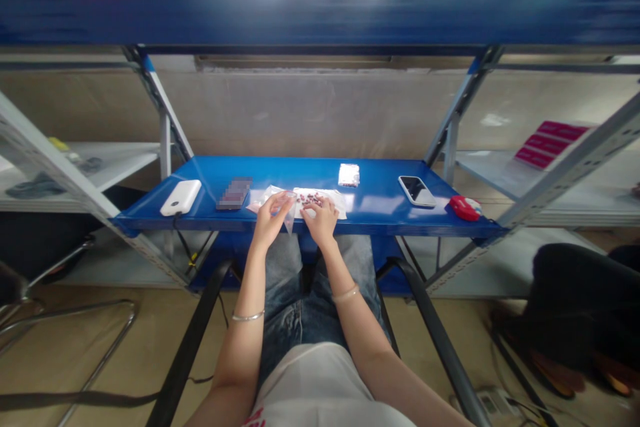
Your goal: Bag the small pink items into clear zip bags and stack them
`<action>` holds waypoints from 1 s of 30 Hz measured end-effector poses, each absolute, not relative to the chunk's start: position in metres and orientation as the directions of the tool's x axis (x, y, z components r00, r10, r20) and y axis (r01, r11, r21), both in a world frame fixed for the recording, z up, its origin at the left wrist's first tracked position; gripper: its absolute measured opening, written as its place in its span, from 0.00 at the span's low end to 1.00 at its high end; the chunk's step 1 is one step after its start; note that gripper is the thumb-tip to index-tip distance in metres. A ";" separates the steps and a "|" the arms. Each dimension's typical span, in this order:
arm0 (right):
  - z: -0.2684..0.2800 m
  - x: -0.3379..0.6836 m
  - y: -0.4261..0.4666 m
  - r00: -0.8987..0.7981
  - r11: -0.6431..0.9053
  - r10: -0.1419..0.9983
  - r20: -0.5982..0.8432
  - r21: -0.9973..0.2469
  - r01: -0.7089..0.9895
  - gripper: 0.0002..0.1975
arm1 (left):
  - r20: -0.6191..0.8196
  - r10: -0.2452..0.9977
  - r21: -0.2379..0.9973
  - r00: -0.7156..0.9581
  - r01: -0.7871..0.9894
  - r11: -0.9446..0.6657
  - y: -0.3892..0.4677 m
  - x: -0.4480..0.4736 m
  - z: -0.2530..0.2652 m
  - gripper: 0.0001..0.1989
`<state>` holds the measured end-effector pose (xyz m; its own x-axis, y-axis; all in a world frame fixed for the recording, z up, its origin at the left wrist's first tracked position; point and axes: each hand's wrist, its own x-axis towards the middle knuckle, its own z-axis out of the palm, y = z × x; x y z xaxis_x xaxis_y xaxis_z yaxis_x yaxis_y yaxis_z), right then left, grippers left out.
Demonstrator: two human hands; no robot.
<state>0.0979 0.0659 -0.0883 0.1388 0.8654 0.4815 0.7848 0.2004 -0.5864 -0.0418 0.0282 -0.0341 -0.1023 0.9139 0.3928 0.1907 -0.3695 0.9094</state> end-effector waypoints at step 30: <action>-0.023 0.117 0.042 0.094 0.482 0.859 0.503 -0.857 0.182 0.14 | 0.315 0.942 0.939 0.117 0.107 -0.327 0.020 -0.028 -0.027 0.22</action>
